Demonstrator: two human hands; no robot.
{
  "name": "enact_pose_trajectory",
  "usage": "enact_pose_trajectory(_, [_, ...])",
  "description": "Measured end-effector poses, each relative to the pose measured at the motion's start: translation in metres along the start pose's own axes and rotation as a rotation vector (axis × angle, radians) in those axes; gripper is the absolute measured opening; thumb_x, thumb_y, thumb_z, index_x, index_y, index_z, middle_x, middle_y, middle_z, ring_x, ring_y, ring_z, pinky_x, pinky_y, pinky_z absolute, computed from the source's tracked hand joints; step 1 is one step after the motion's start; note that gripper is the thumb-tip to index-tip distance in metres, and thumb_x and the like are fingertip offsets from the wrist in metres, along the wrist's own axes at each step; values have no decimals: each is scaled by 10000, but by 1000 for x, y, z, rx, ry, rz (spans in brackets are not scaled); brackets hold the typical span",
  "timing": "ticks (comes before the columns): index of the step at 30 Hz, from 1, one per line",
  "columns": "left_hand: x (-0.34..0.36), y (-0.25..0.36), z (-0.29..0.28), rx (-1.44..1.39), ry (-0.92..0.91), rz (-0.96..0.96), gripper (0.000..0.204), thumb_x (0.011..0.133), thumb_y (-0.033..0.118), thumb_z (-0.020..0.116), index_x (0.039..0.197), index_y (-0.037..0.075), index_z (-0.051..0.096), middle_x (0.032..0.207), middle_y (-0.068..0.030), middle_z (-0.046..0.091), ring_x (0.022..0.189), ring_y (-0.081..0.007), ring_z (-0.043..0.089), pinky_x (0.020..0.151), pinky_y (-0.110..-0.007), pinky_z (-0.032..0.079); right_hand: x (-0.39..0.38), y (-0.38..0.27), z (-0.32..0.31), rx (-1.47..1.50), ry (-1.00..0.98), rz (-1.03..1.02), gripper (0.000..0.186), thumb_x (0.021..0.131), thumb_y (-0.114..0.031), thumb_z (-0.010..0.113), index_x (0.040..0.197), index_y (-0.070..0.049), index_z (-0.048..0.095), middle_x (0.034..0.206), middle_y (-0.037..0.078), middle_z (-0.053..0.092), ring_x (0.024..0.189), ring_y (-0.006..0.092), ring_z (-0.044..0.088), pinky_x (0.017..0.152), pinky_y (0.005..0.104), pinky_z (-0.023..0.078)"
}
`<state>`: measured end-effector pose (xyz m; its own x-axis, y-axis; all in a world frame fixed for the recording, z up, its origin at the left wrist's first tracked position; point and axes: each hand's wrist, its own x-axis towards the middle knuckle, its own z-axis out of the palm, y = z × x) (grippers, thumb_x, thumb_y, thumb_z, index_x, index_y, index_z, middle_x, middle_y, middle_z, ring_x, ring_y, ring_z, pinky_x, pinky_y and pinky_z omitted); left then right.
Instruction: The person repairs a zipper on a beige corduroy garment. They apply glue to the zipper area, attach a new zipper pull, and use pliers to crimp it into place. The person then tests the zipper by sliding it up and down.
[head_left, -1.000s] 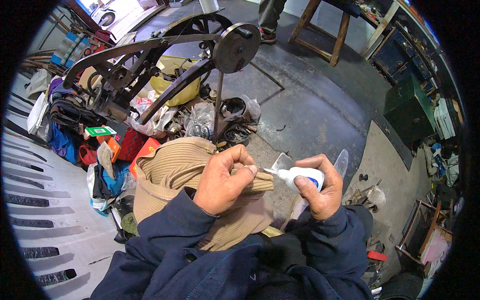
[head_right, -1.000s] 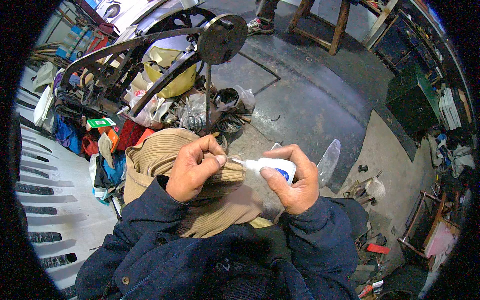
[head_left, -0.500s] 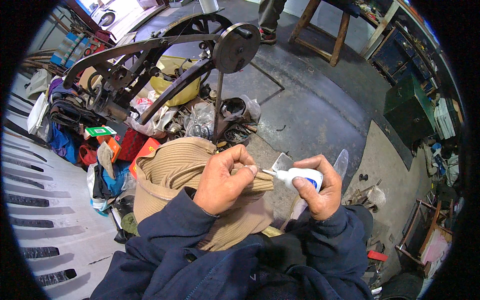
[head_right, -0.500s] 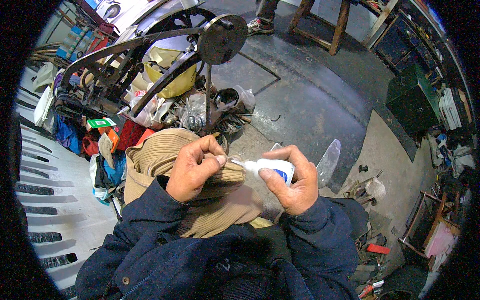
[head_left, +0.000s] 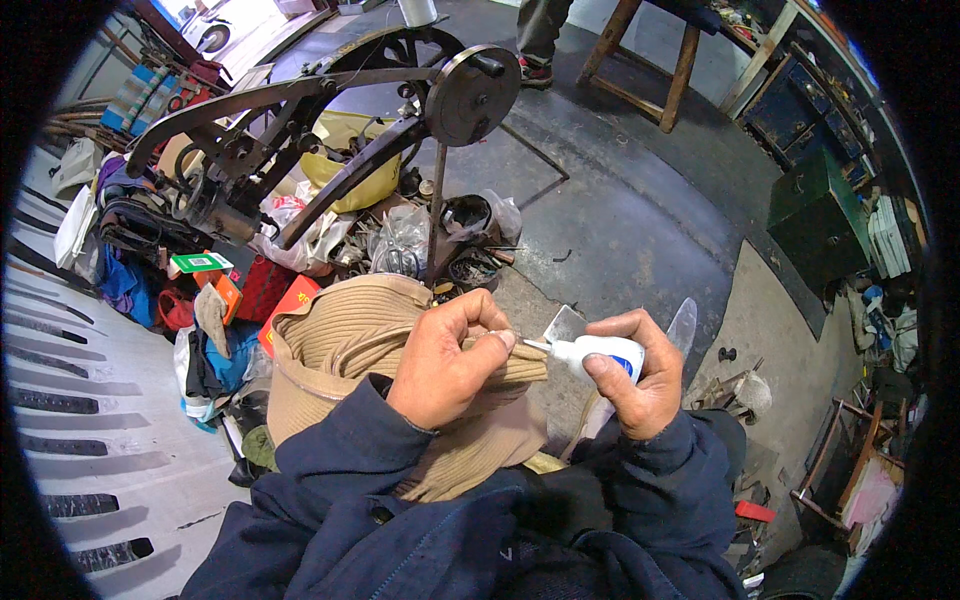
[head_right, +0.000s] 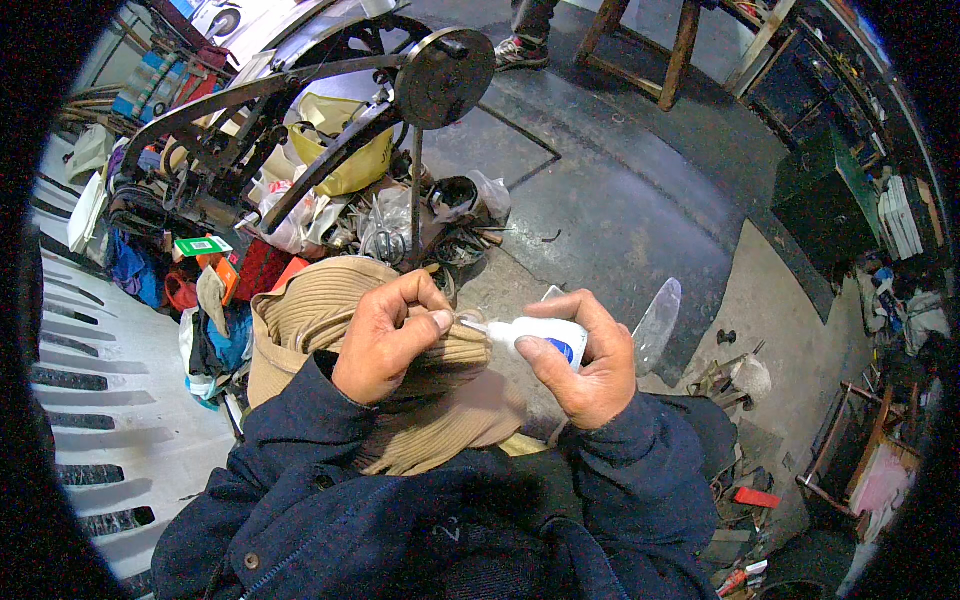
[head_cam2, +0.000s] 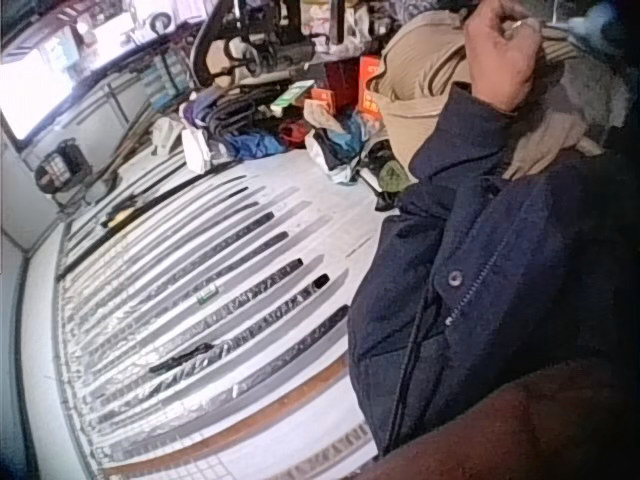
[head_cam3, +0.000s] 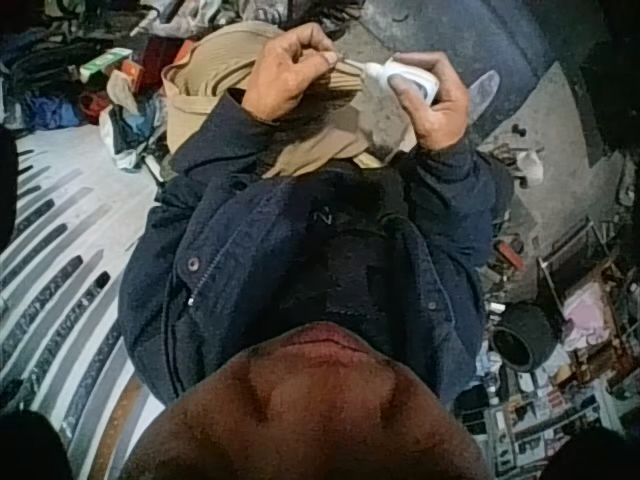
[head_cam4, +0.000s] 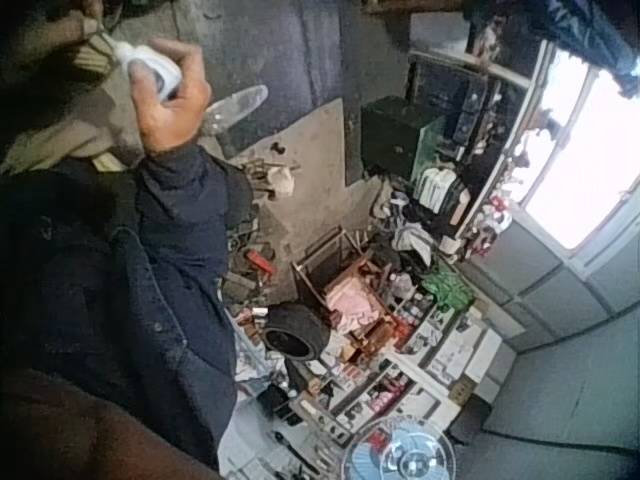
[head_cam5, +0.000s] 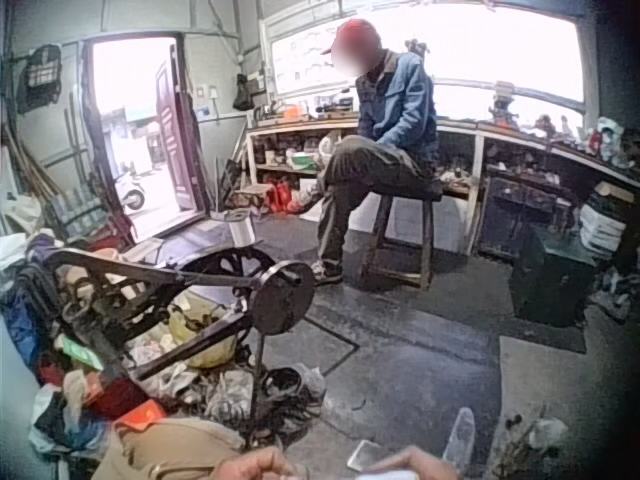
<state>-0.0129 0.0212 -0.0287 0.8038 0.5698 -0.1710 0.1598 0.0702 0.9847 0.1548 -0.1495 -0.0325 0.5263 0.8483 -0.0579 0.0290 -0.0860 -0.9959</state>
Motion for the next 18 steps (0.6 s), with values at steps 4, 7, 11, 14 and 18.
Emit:
enact_pose_trajectory(4, [0,0,0,-23,-4,0,114,907,105,630,862,5,600,782,-17,614,734,-71,540,671,-268,451,1,1,0,-40,48,-54,275,915,-166,758,1115,-10,652,930,29,704,809,76,614,722,249,492])
enact_pose_trajectory(7, [0,-1,0,-31,-7,12,109,909,100,631,868,4,601,787,-18,614,736,-71,546,670,-268,455,1,2,0,14,61,-39,270,917,-166,756,1112,-12,652,946,34,702,834,79,618,741,248,494])
enact_pose_trajectory(11, [0,-2,1,-45,-5,12,103,910,96,632,873,3,604,787,-15,609,738,-68,541,668,-265,451,0,1,-1,14,44,-36,263,920,-165,753,1109,-13,653,952,36,699,845,79,614,745,249,490])
enact_pose_trajectory(14, [0,-3,1,-47,-5,9,102,912,96,632,877,4,606,787,-13,607,734,-66,535,663,-262,446,0,0,-1,2,18,-21,263,920,-163,753,1110,-11,653,947,37,699,836,78,611,739,249,489])
enact_pose_trajectory(18, [0,-2,0,-39,-9,-24,103,911,98,634,878,4,607,788,-10,607,729,-65,530,656,-262,441,1,1,0,-24,4,-52,269,918,-158,755,1116,-6,653,935,36,700,817,75,609,722,248,489])
